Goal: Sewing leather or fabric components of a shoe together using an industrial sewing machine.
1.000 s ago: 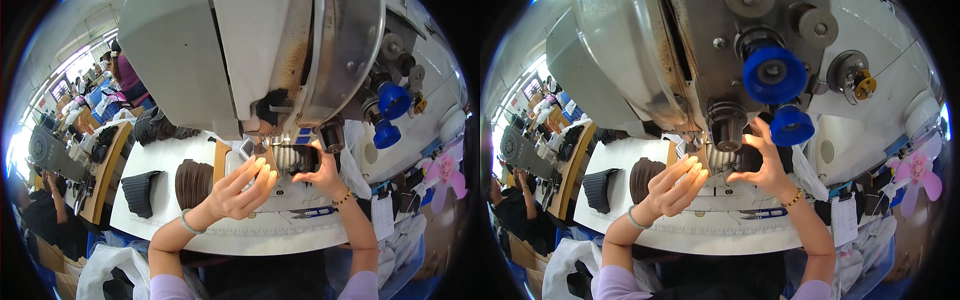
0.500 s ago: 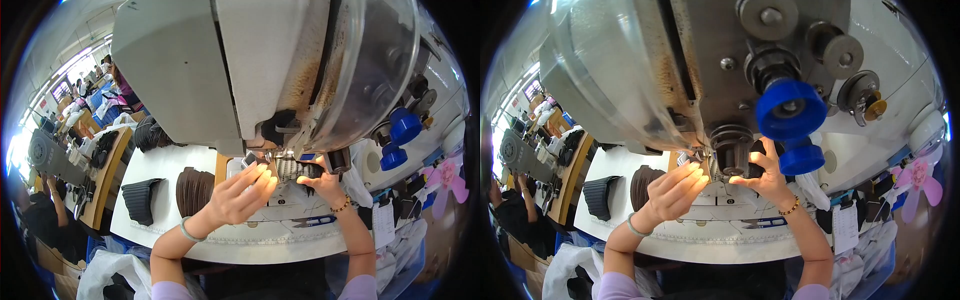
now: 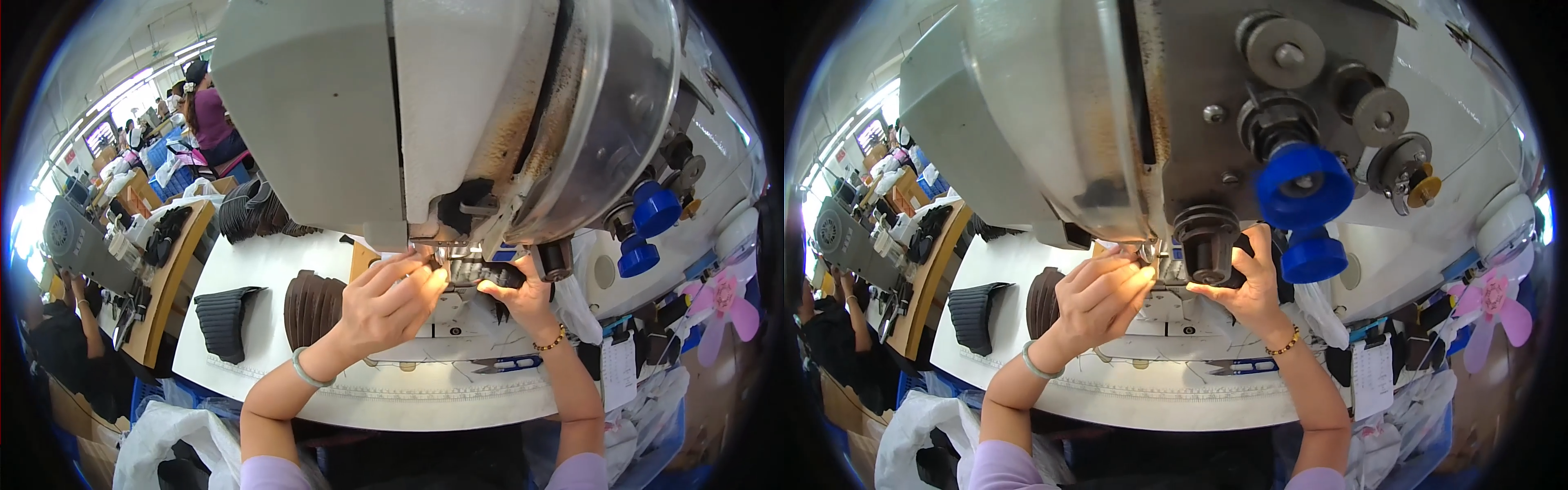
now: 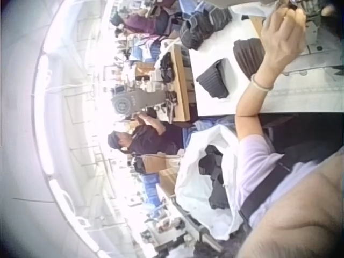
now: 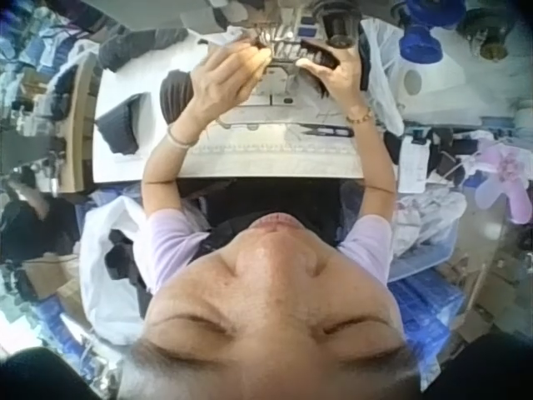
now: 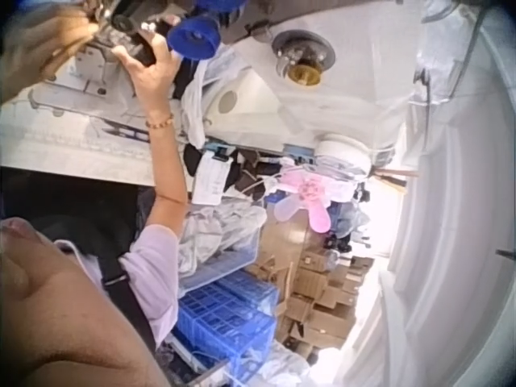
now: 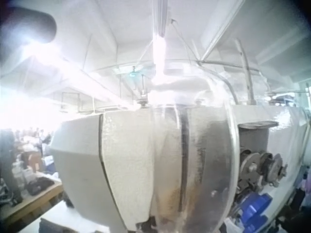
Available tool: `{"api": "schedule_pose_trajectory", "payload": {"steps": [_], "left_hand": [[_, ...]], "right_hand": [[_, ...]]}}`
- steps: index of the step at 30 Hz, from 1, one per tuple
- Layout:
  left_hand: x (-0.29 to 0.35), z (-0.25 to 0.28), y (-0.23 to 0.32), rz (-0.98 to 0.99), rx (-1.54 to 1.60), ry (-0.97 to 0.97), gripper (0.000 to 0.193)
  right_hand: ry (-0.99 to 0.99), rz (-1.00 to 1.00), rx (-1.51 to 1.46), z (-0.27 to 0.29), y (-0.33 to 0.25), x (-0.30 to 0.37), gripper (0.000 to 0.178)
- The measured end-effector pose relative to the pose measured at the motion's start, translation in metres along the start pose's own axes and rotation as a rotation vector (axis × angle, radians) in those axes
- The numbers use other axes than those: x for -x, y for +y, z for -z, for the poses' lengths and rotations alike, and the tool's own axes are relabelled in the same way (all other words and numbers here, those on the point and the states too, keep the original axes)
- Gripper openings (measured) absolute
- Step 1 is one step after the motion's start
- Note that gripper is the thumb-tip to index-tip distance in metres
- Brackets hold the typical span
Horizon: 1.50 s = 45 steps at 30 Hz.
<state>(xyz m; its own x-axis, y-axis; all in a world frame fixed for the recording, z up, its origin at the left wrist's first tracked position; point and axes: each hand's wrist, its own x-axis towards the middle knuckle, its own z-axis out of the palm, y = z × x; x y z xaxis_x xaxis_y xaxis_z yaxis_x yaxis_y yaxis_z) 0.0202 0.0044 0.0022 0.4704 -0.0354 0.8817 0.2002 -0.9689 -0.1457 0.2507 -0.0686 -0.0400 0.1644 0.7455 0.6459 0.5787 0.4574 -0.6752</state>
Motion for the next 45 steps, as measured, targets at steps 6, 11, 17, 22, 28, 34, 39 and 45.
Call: {"api": "schedule_pose_trajectory", "payload": {"steps": [6,11,17,22,28,34,39,45], "left_hand": [[0.008,-0.006,-0.006,-0.009,-0.059,0.041,0.027],[0.009,-0.008,-0.007,-0.03,-0.051,0.072,0.026],[0.009,-0.01,-0.008,0.024,0.031,0.07,0.02],[0.007,-0.011,-0.01,0.045,0.087,0.078,0.022],[0.009,-0.01,-0.006,0.125,0.122,0.053,0.022],[0.007,-0.011,-0.009,0.125,0.173,0.075,0.023],[0.007,-0.012,-0.013,0.046,0.149,0.106,0.022],[0.013,-0.016,-0.013,0.079,0.181,0.093,0.023]], "right_hand": [[0.021,0.094,0.09,-0.003,-0.012,-0.006,0.051],[0.009,0.119,0.153,0.0,-0.015,-0.006,0.053],[0.117,0.21,0.155,-0.003,0.001,-0.009,0.043],[0.076,0.154,0.063,-0.003,0.006,-0.008,0.036],[0.136,0.188,0.177,-0.004,0.005,-0.007,0.035],[0.126,0.279,0.271,0.002,-0.001,-0.012,0.039],[0.021,0.207,0.286,0.006,-0.003,-0.007,0.055],[0.106,0.032,-0.07,0.01,0.005,0.004,0.062]]}}
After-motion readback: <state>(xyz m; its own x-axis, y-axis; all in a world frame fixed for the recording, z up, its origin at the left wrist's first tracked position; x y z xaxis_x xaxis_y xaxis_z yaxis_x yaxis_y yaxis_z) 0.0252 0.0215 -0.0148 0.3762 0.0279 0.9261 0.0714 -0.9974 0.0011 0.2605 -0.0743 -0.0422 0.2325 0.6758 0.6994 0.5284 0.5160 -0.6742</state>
